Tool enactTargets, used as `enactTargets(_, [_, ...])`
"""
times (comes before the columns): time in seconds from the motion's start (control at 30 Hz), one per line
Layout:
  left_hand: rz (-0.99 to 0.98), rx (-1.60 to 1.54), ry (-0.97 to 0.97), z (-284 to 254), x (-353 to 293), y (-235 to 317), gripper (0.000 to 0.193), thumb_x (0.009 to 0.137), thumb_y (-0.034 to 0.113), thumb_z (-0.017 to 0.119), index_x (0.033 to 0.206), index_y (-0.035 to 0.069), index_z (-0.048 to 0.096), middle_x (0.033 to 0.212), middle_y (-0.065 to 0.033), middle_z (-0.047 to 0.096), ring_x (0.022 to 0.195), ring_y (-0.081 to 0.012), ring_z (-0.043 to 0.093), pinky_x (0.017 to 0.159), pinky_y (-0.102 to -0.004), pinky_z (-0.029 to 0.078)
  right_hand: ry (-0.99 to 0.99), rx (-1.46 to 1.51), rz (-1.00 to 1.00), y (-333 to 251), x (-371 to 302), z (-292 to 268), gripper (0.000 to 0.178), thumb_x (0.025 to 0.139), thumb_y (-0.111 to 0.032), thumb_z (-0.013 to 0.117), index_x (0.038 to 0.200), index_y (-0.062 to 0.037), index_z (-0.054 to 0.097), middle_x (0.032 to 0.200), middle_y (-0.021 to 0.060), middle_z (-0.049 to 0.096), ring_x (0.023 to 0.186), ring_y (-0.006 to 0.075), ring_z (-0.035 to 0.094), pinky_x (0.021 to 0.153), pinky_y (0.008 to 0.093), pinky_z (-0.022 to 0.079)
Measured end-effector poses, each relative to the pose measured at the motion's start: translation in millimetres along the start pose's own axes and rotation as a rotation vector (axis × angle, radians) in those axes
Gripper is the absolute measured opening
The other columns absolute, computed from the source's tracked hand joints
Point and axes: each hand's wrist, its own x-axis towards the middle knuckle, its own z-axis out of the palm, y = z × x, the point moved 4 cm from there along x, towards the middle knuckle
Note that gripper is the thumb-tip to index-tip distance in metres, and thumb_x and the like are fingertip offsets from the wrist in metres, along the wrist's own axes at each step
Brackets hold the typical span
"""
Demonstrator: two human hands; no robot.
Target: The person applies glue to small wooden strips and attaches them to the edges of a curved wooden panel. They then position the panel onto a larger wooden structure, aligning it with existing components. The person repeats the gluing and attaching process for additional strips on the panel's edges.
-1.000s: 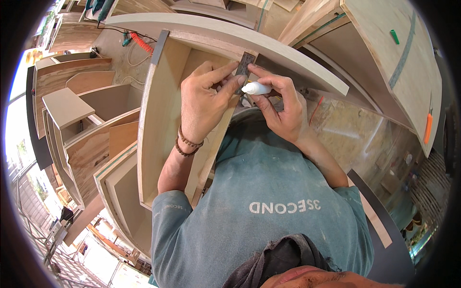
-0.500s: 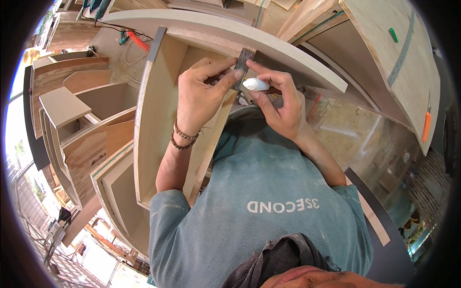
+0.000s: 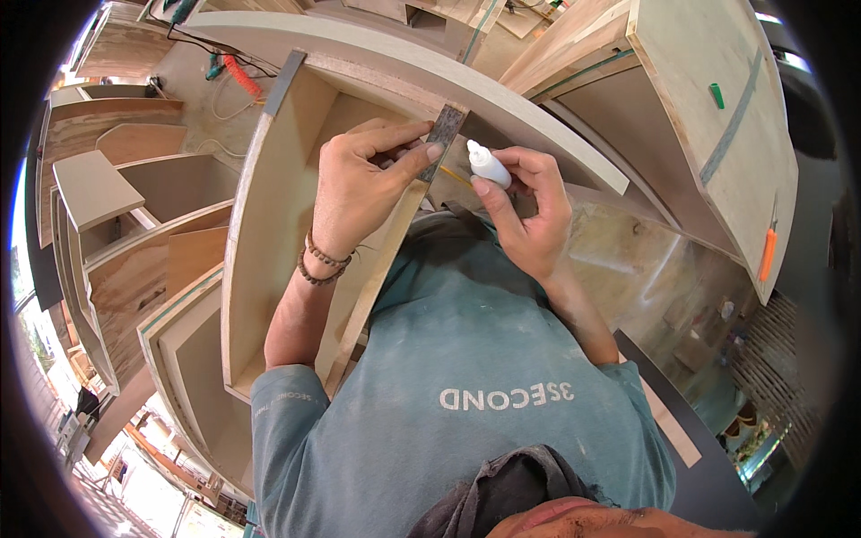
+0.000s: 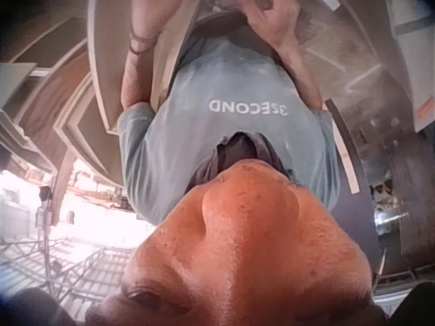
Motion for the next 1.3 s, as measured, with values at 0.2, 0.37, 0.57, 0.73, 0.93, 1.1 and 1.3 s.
enactTargets(0.2, [0.032,0.018,-0.016,-2,0,1,0.03,0.087,0.015,0.084,0.112,-0.001,0.078,0.089,-0.0089,0.074,0.079,-0.0104,0.066,0.071,-0.0256,0.051,0.051,-0.183,0.044,-4,-3,-14,0.029,0.094,-0.013,0.078,0.118,-0.0015,0.068,0.105,0.0125,0.074,0.081,0.0163,0.07,0.067,0.0283,0.056])
enactTargets(0.37, [0.008,0.07,-0.054,-4,6,-2,0.03,0.088,0.014,0.083,0.112,-0.002,0.078,0.092,-0.0097,0.075,0.083,-0.0116,0.069,0.074,-0.0261,0.053,0.054,-0.306,0.002,-8,2,-16,0.029,0.094,-0.014,0.077,0.119,-0.0018,0.069,0.102,0.014,0.074,0.072,0.0175,0.069,0.062,0.0286,0.054])
enactTargets(0.57, [0.004,-0.001,-0.048,-2,5,-4,0.028,0.088,0.012,0.083,0.112,-0.002,0.078,0.093,-0.0065,0.075,0.082,-0.0094,0.067,0.072,-0.0252,0.054,0.062,-0.387,-0.014,-12,5,-18,0.03,0.094,-0.016,0.077,0.119,-0.0022,0.069,0.098,0.0142,0.074,0.062,0.018,0.066,0.056,0.0298,0.053])
enactTargets(0.73, [-0.072,-0.127,-0.036,2,5,-8,0.027,0.089,0.01,0.082,0.113,-0.001,0.077,0.086,-0.0014,0.07,0.079,-0.0068,0.064,0.07,-0.0245,0.053,0.039,-0.449,-0.023,-18,7,-20,0.029,0.094,-0.016,0.076,0.119,-0.0024,0.07,0.093,0.0145,0.074,0.059,0.0177,0.066,0.055,0.0302,0.053])
enactTargets(0.93, [0.136,0.184,-0.029,0,3,10,0.03,0.086,0.012,0.08,0.116,0.013,0.079,0.085,-0.0017,0.067,0.078,-0.0093,0.062,0.071,-0.0272,0.051,0.01,-0.444,0.012,-22,11,-18,0.028,0.093,-0.013,0.075,0.119,-0.0024,0.069,0.094,0.0149,0.074,0.06,0.0192,0.067,0.056,0.0313,0.053])
enactTargets(1.1, [0.281,0.492,0.03,-4,-2,19,0.032,0.086,0.015,0.079,0.117,0.02,0.08,0.091,-0.0041,0.067,0.087,-0.0185,0.063,0.078,-0.034,0.052,0.02,-0.438,0.024,-27,14,-16,0.027,0.093,-0.013,0.077,0.117,-0.0011,0.071,0.09,0.0131,0.073,0.064,0.0153,0.065,0.059,0.028,0.053])
enactTargets(1.3, [0.332,0.584,0.01,-6,-2,26,0.032,0.086,0.019,0.079,0.118,0.023,0.079,0.091,-0.0042,0.065,0.091,-0.023,0.063,0.079,-0.038,0.053,-0.007,-0.469,-0.009,-30,16,-17,0.027,0.094,-0.014,0.074,0.118,-0.0013,0.069,0.096,0.0158,0.074,0.063,0.0214,0.07,0.057,0.0328,0.055])
